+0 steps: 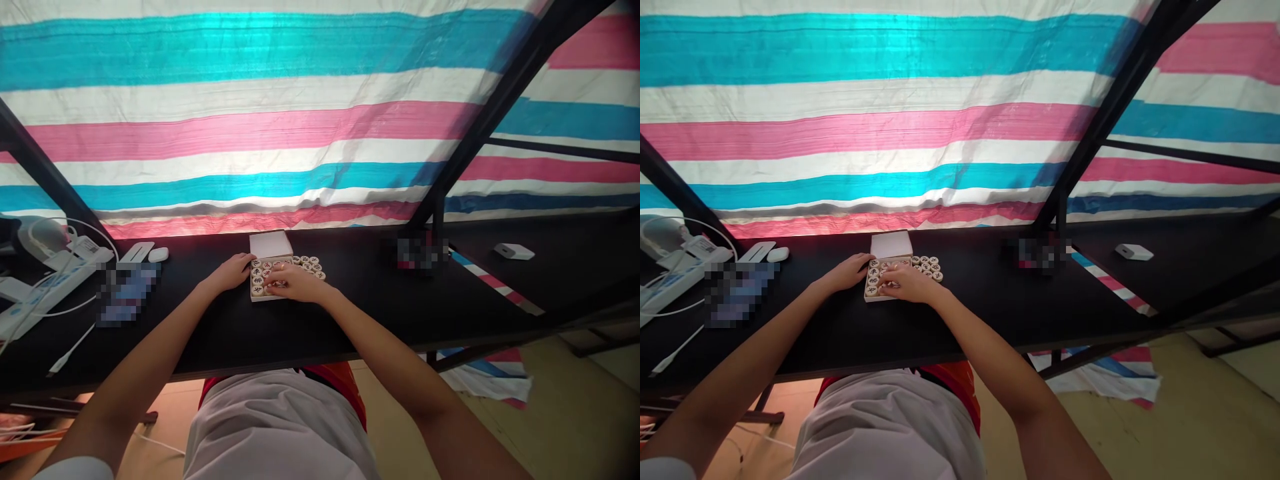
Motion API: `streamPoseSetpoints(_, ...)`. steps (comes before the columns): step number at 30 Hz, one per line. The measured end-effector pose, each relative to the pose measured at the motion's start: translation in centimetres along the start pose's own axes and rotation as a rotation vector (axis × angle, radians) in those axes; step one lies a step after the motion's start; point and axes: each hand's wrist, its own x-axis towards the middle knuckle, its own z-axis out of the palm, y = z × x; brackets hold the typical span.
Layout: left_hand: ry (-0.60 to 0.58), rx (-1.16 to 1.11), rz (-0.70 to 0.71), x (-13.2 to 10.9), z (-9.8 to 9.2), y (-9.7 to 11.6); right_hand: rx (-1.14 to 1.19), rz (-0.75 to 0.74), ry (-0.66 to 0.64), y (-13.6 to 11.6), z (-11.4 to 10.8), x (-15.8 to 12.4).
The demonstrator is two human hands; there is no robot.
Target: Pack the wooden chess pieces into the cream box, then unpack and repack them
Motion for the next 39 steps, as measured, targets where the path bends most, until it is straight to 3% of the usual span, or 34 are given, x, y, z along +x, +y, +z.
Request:
streamPoseSetpoints(11,0.007,-0.004,0.006,0.0,0.0,-0.1,-0.051,0.06,-0.032,0.9,0.3,-0.3)
streamPoseSetpoints(15,-0.002,0.0,0.005,0.0,-0.1,0.0,-0.024,0.099,0.057,1.0,-0.3,-0.4)
streamPoseSetpoints(19,-0.016,0.009,-0.004,0.0,-0.1,-0.1,-0.064,0.28,0.202,3.3,-3.0,-1.6)
streamPoseSetpoints(22,-0.015,0.01,-0.003,0.0,0.0,-0.2,-0.209,0.589,0.266,6.3,-5.4,-3.4)
streamPoseSetpoints(24,-0.017,0.011,-0.004,0.0,0.1,-0.2,-0.282,0.879,0.167,7.9,-6.6,-4.7)
streamPoseSetpoints(26,-0.019,0.012,-0.007,0.1,0.1,-0.2,-0.225,1.035,0.036,8.8,-7.3,-5.7)
streamPoseSetpoints(32,-0.022,0.007,0.006,0.0,0.0,0.0,0.162,0.976,-0.248,7.6,-7.8,-6.6)
streamPoseSetpoints(39,-0.012,0.008,0.005,0.1,0.1,-0.3,0.251,0.982,-0.306,7.1,-8.0,-6.7)
